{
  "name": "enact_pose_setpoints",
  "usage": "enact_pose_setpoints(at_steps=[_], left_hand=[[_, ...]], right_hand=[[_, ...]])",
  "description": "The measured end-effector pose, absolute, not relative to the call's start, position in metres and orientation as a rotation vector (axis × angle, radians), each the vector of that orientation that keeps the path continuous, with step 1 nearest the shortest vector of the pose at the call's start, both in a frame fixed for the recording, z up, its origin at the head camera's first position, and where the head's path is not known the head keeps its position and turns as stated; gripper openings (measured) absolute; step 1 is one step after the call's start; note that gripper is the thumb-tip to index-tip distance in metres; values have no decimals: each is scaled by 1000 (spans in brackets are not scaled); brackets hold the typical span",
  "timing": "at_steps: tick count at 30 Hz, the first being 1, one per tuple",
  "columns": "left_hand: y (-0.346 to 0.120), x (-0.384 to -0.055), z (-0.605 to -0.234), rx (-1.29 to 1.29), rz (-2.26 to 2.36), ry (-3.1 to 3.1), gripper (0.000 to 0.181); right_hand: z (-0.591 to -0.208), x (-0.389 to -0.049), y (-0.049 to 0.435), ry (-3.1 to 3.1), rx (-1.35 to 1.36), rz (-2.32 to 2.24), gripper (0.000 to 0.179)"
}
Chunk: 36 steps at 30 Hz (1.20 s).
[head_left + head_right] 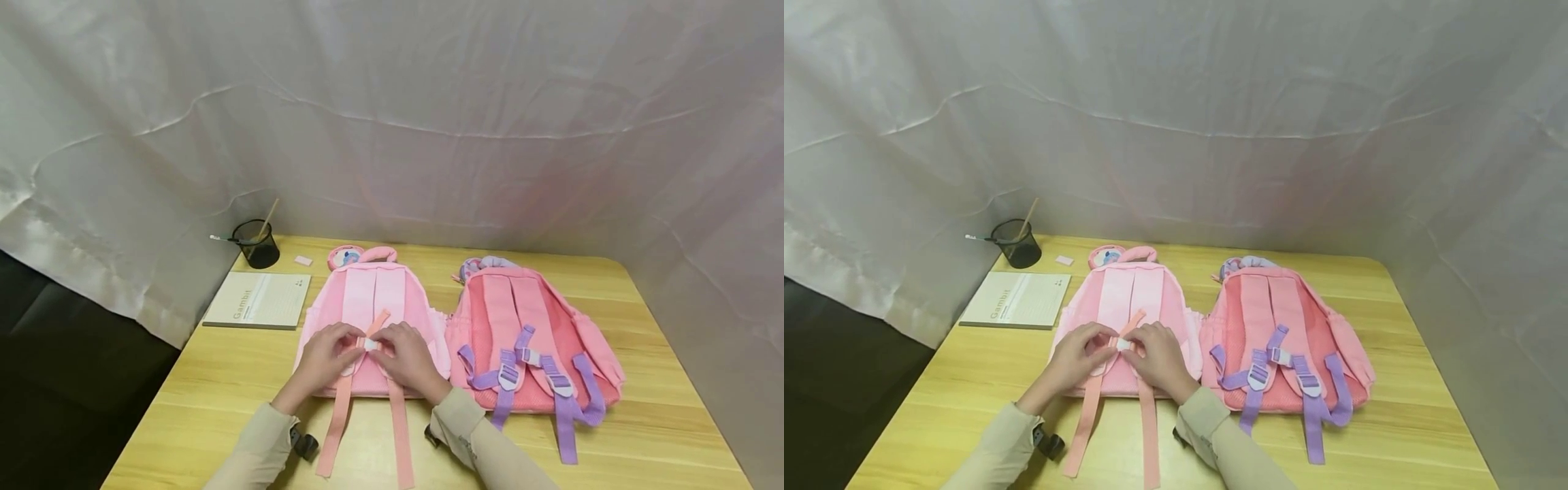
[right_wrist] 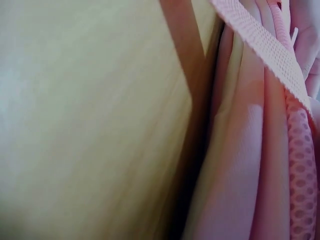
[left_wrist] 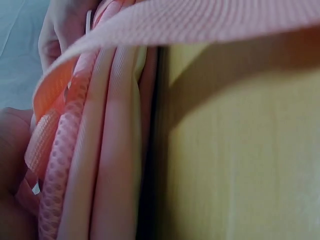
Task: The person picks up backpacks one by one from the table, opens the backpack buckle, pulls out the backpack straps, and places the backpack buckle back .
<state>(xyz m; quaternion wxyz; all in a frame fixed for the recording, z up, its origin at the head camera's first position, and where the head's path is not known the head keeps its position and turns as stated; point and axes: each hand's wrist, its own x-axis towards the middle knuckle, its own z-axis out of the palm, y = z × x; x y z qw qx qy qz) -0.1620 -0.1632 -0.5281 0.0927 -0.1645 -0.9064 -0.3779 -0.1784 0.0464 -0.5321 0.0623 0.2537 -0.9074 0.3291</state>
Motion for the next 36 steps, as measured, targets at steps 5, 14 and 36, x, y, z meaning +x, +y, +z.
enact_pose_setpoints(at_steps=[5, 14, 36], left_hand=[[-163, -162, -534, -426, -1153, -2709, 23], [-160, -157, -541, -367, -1166, -2700, 19], [-161, -155, -542, -362, -1144, -2696, 20]], right_hand=[[-534, -179, 47, -2744, 758, 1005, 21], [-537, -178, 48, -2744, 752, 1025, 21], [-540, -180, 46, -2734, 766, 1002, 18]])
